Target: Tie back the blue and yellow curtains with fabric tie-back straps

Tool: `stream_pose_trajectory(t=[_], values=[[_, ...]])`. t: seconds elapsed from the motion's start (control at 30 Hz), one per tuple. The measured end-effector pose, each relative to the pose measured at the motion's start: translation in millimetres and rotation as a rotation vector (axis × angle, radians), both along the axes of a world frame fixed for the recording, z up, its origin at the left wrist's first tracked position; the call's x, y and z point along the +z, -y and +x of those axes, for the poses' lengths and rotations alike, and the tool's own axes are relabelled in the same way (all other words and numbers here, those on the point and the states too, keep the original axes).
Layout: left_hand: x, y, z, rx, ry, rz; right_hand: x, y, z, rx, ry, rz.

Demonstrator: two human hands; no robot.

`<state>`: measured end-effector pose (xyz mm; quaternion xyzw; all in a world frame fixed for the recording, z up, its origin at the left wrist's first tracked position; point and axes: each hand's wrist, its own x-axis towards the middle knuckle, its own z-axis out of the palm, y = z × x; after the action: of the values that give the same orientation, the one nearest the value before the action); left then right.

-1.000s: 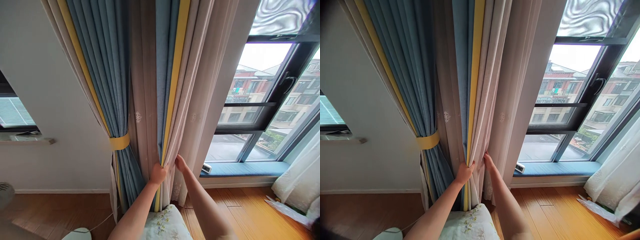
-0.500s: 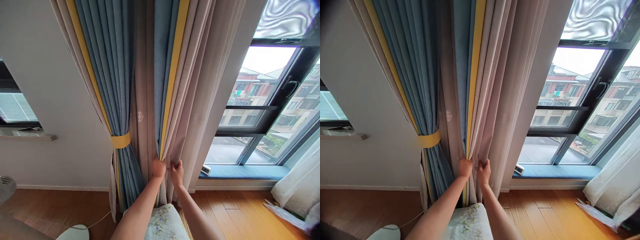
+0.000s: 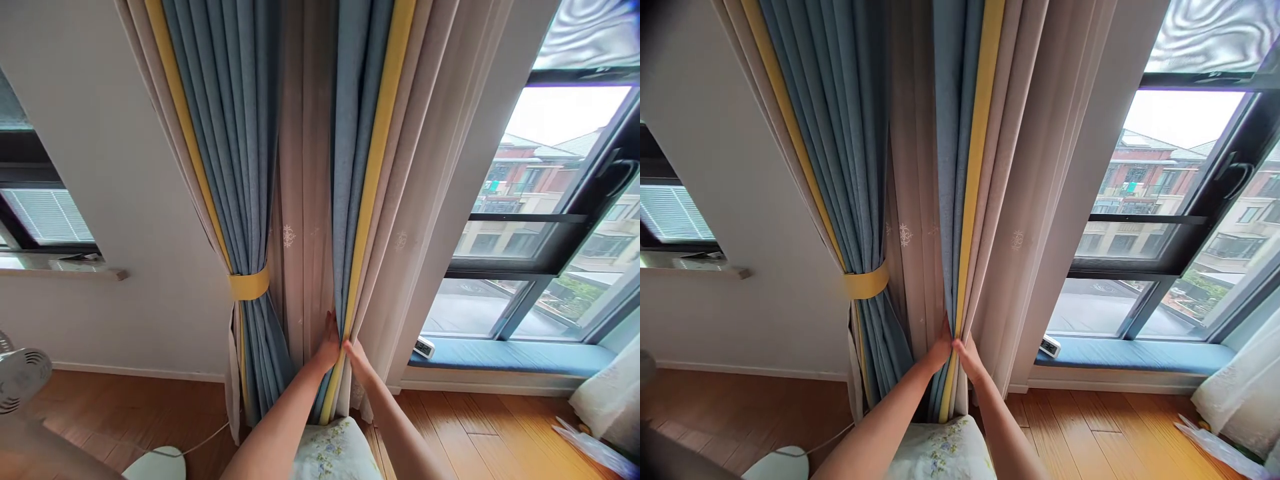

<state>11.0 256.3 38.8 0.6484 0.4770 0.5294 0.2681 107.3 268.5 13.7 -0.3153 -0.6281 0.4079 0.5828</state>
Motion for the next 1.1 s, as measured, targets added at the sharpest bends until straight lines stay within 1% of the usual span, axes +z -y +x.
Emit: stream_pose_trajectory(t=[0.13, 0.2, 0.23, 0.3, 0.4, 0.5, 0.63, 0.67, 0.7, 0.73, 0.77, 0.8, 0.87, 0.9, 0.93, 0.97, 1.03, 1.1], values=[[1.6, -10, -14, -0.235, 0.092, -0.037, 6.6, -3, -1, -0.17, 0.098, 0.001], [2.9, -14, -19, -0.298, 0.14, -0.036, 10.1, -4, -3, -0.214, 0.156, 0.008], [3.9, -15, -21, -0.305, 0.149, -0.027, 11.2, -5, -4, -0.225, 0.192, 0.023], [6.4, -16, -22, -0.278, 0.126, -0.007, 11.5, -6, -5, -0.234, 0.253, 0.08], [10.9, -14, -20, -0.239, 0.003, 0.007, 7.8, -7, -7, -0.299, 0.258, 0.141], [14.2, -11, -18, -0.248, -0.119, 0.006, 3.4, -8, -8, -0.379, 0.203, 0.082], [17.9, 0, -23, -0.244, -0.196, 0.053, 3.8, -9, -7, -0.428, 0.164, 0.008], [19.3, 4, -27, -0.216, -0.203, 0.077, 4.9, -9, -6, -0.443, 0.164, -0.004], [21.1, 10, -34, -0.163, -0.201, 0.11, 6.2, -9, -6, -0.455, 0.164, -0.014], [23.3, 15, -43, -0.07, -0.182, 0.152, 7.6, -8, -5, -0.459, 0.163, -0.023], [26.1, 21, -54, 0.065, -0.143, 0.199, 8.8, -8, -5, -0.458, 0.16, -0.031], [29.6, 27, -68, 0.233, -0.084, 0.25, 10.0, -8, -4, -0.454, 0.155, -0.037], [39.3, 35, -101, 0.641, 0.085, 0.336, 12.0, -7, -5, -0.447, 0.147, -0.051], [45.3, 36, -119, 0.805, 0.162, 0.352, 12.8, -6, -5, -0.447, 0.145, -0.063], [51.9, 37, -136, 0.905, 0.211, 0.347, 13.4, -6, -6, -0.447, 0.144, -0.075], [58.8, 36, -152, 0.952, 0.244, 0.315, 13.8, -6, -7, -0.444, 0.142, -0.082], [71.2, 33, -176, 0.93, 0.227, 0.232, 13.9, -5, -8, -0.438, 0.143, -0.088], [80.1, 29, -190, 0.882, 0.148, 0.125, 13.0, -5, -9, -0.434, 0.15, -0.089]])
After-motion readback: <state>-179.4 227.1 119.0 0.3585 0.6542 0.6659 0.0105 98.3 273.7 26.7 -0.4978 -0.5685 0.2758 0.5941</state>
